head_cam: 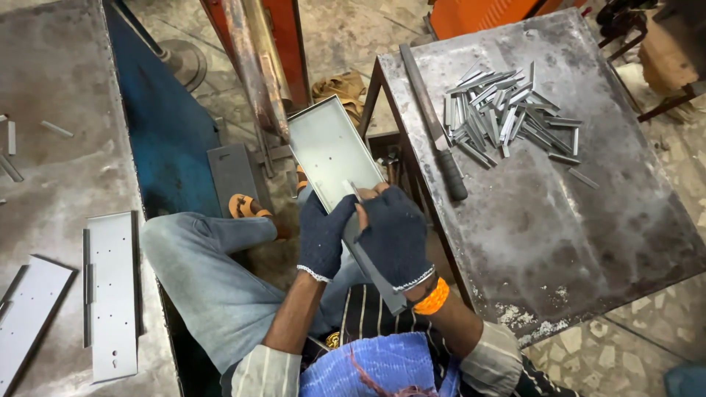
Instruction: Spot welding small metal brackets onto a base metal plate at an industrial workstation.
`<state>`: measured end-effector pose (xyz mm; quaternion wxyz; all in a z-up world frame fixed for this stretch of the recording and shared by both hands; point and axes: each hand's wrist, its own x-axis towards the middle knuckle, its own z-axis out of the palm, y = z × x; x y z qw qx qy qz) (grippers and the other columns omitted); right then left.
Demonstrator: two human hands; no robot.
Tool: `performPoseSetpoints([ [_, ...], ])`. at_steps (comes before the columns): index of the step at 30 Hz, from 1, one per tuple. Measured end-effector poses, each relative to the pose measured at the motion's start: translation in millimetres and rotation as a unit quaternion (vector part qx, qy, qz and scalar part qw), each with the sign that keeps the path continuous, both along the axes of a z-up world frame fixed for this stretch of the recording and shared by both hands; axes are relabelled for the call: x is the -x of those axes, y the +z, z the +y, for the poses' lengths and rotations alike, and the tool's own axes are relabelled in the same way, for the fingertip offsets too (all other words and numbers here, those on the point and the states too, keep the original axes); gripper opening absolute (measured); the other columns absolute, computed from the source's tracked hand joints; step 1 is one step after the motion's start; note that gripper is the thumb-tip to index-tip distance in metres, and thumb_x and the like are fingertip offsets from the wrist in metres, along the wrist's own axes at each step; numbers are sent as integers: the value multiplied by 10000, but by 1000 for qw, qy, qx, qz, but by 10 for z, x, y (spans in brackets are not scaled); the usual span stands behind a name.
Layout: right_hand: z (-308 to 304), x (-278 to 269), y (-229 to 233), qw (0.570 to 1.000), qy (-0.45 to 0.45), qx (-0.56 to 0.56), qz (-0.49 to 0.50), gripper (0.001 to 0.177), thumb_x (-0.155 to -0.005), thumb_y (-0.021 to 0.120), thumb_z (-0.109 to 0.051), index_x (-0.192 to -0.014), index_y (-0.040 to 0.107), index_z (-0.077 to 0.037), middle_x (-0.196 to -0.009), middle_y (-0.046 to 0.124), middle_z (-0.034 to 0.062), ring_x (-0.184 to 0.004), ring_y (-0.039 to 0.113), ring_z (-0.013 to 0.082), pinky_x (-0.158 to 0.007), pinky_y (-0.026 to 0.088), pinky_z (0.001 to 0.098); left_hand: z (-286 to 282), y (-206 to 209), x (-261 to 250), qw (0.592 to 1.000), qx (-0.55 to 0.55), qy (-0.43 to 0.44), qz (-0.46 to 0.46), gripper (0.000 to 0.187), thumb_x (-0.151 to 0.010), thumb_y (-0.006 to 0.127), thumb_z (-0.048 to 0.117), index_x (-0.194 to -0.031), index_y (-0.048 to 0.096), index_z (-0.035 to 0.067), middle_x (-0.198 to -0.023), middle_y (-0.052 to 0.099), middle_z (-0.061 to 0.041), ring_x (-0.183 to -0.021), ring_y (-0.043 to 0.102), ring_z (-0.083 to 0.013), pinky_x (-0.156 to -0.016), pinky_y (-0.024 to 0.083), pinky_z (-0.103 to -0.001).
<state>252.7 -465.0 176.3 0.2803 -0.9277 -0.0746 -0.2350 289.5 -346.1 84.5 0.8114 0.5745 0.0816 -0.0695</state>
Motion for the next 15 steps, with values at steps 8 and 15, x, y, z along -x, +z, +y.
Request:
performPoseSetpoints([
  [8,-146,6,29,999,-28,-12,9,267,-841,726,-96,-1092,661,-32,-1025,660,184,-900,679,376,-760,544,448,-32,223,48,999,-34,-14,-7,400,-857,758,177,-1184,688,-41,-1062,770,-131,-911,734,-197,-793,594,-334],
  [15,-102,98,-126,999,-29,19,-4,180,-883,718,-89,-1060,692,-73,-1008,673,135,-905,688,339,-767,545,432,-81,66,53,1000,-10,8,-9,381,-859,757,141,-1178,688,-55,-1073,767,-123,-915,728,-183,-797,595,-320],
])
